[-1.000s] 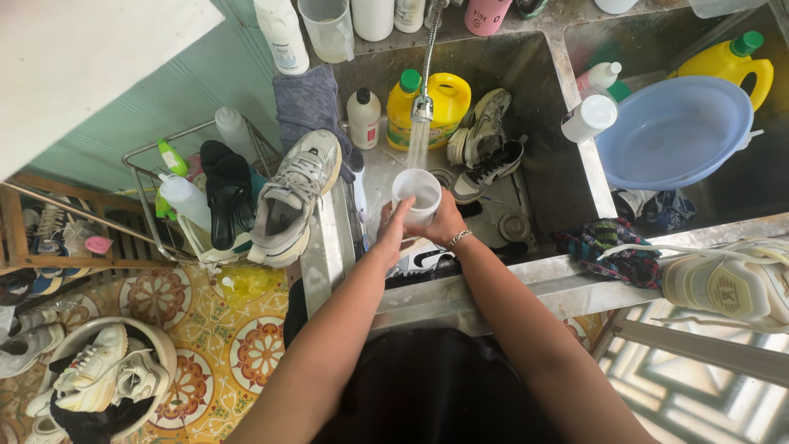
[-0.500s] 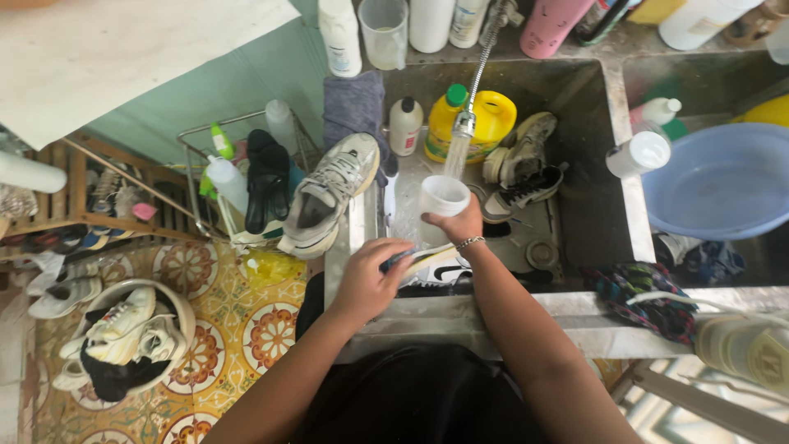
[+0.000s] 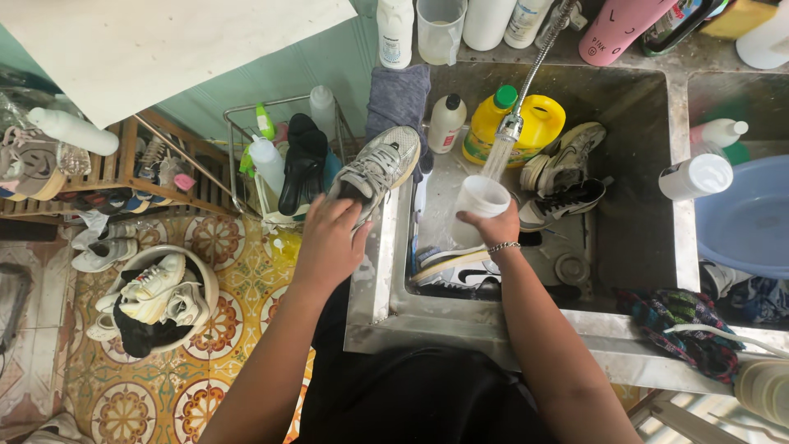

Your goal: The person scrubs a white sneaker with a brush and cleaning solution, rinses it under running water, and continues scrubbing the upper and sole. The person uses a toothbrush to clean the interior lining and laces.

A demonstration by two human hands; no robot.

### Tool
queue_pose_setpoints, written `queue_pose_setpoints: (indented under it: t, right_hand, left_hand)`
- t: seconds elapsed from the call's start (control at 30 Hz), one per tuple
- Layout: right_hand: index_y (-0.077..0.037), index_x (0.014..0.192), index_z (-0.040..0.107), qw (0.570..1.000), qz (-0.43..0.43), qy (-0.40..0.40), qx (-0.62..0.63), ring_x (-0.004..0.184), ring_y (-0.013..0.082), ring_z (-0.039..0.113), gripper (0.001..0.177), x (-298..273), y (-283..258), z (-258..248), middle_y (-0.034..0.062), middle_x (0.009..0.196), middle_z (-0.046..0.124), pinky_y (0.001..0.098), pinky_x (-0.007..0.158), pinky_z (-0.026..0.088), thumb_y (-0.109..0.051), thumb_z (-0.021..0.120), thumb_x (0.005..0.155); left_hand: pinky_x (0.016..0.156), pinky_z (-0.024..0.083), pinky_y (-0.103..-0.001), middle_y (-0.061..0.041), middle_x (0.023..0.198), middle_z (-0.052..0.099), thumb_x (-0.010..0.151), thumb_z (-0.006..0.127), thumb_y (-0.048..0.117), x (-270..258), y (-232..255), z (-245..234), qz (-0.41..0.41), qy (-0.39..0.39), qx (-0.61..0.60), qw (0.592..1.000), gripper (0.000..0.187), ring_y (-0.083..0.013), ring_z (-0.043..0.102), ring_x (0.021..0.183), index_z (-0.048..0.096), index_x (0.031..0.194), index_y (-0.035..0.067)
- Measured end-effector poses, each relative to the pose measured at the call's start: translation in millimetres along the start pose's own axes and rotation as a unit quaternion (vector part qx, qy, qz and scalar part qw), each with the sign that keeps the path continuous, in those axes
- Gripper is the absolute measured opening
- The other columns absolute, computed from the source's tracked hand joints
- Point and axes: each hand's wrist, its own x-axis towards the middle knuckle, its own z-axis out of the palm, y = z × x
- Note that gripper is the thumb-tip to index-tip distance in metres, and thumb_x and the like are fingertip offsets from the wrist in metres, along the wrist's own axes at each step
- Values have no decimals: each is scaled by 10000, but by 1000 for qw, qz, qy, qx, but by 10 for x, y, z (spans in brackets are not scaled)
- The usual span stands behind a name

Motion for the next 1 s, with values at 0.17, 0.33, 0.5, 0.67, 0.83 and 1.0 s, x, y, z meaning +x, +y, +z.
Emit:
queue_pose_setpoints:
  t: [0.17, 0.33, 0.5, 0.67, 0.83, 1.0]
  right_hand:
    - [1, 1237, 558, 998, -3, -28, -52, 1057, 234, 703, 886, 2, 60, 14, 143, 1174, 715, 358, 909, 567, -245, 1002, 510]
    - [15, 1243, 514, 1000, 3, 23, -3, 1056, 224, 698, 921, 24, 66, 44, 143, 1187, 698, 342, 901, 572, -260, 1009, 516]
    - [9, 1239, 559, 999, -26, -23, -22, 1051, 214, 711, 878, 29, 66, 46, 140, 1179, 721, 337, 906, 574, -282, 1009, 543]
    - [13, 1264, 551, 999, -28, -4, 17, 1052, 219, 713, 909, 43, 24, 0, 140, 1184, 721, 347, 909, 579, -268, 1002, 528]
    - [-1, 1267, 519, 999, 22, 11, 24, 1055, 217, 710, 934, 27, -10, 21, 133, 1192, 704, 350, 895, 593, -269, 994, 509]
    - [-19, 1266, 537, 999, -15, 2, -41, 1098, 217, 693, 926, 3, 0, 33, 133, 1211, 708, 351, 935, 555, -281, 1016, 518]
  left_hand:
    - [1046, 360, -508, -137, 1111, 624, 846, 752, 227, 86, -72, 128, -13, -62, 59, 996, 295, -325, 599, 1100, 703, 1079, 54]
    - [1053, 349, -519, -123, 1209, 644, 891, 715, 220, 70, -27, 199, 7, -47, 115, 992, 264, -291, 586, 1084, 682, 1103, 66]
    - [1025, 335, -535, -85, 1158, 681, 906, 707, 228, 53, -23, 216, -38, -64, 106, 992, 254, -293, 567, 1086, 693, 1110, 78]
    - [1033, 329, -548, -74, 1115, 694, 911, 705, 243, 74, -4, 250, -37, -66, 129, 989, 228, -293, 567, 1088, 695, 1082, 93]
    - [1036, 323, -565, -71, 1137, 696, 905, 703, 243, 82, 13, 258, -24, -54, 141, 988, 239, -300, 566, 1102, 690, 1086, 87]
    - [1089, 265, -640, -66, 1135, 702, 903, 702, 240, 102, 61, 241, -38, -61, 153, 986, 250, -307, 581, 1132, 690, 1098, 84]
